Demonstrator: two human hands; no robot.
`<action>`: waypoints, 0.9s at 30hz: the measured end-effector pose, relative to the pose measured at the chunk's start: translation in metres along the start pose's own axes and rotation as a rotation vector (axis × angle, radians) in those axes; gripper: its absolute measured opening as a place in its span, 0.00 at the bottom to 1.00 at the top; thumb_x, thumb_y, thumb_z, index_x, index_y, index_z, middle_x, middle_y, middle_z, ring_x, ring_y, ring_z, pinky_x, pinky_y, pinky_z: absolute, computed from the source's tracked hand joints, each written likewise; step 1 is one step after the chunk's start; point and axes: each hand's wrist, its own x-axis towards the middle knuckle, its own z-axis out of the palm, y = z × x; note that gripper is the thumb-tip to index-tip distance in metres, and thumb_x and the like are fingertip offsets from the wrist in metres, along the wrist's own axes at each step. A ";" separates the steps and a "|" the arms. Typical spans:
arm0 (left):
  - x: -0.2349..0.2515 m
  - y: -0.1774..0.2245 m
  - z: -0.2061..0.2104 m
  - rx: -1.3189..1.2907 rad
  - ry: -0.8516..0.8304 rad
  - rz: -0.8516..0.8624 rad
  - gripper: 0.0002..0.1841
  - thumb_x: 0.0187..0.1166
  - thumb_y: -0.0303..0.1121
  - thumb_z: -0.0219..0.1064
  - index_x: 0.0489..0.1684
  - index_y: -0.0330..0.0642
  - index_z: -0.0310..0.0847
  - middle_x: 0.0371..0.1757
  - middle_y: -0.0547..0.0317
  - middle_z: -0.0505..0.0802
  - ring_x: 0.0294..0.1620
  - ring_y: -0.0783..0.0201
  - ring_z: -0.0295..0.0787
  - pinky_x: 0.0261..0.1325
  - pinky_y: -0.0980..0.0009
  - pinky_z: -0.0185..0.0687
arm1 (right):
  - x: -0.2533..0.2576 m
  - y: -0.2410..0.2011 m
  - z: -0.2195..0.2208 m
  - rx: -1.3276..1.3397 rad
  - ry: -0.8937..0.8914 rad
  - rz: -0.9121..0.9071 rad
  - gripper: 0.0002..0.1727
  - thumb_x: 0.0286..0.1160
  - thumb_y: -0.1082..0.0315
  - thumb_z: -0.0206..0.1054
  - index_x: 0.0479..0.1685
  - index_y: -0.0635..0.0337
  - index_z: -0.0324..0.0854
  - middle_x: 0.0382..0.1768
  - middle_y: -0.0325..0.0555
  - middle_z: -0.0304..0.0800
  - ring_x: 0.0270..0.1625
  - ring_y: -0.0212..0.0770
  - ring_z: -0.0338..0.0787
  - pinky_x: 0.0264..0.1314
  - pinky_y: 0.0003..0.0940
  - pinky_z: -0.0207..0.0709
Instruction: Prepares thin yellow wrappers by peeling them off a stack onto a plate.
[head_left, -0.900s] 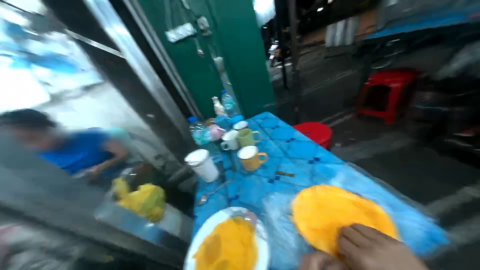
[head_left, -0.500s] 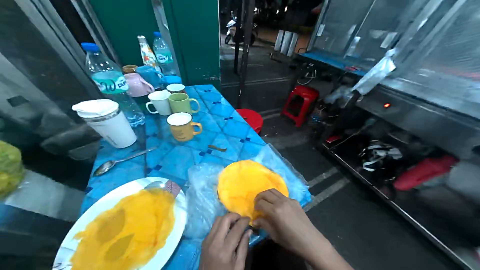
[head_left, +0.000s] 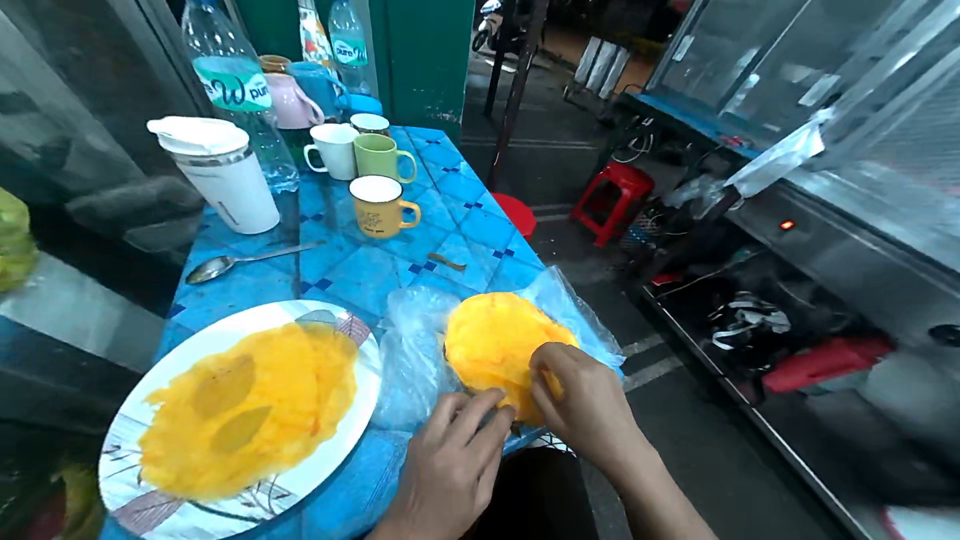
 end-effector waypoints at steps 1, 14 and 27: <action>0.001 0.001 0.000 0.022 -0.002 0.015 0.12 0.85 0.40 0.62 0.55 0.59 0.92 0.63 0.64 0.93 0.55 0.61 0.88 0.49 0.69 0.84 | 0.001 0.001 -0.001 -0.001 0.021 0.014 0.03 0.65 0.66 0.66 0.30 0.52 0.84 0.26 0.35 0.84 0.29 0.37 0.88 0.25 0.39 0.82; 0.003 0.002 0.004 0.085 -0.045 -0.062 0.15 0.85 0.42 0.60 0.57 0.61 0.94 0.72 0.52 0.87 0.59 0.55 0.87 0.51 0.64 0.86 | -0.003 0.002 0.001 0.139 -0.185 -0.026 0.19 0.75 0.44 0.71 0.51 0.48 0.91 0.42 0.34 0.92 0.46 0.37 0.91 0.45 0.39 0.88; 0.003 -0.003 0.001 -0.007 0.037 -0.131 0.20 0.86 0.43 0.56 0.72 0.54 0.85 0.73 0.54 0.86 0.62 0.59 0.85 0.58 0.66 0.84 | -0.003 0.006 0.015 0.154 -0.102 0.010 0.08 0.74 0.61 0.68 0.41 0.48 0.92 0.39 0.34 0.92 0.45 0.36 0.91 0.45 0.38 0.88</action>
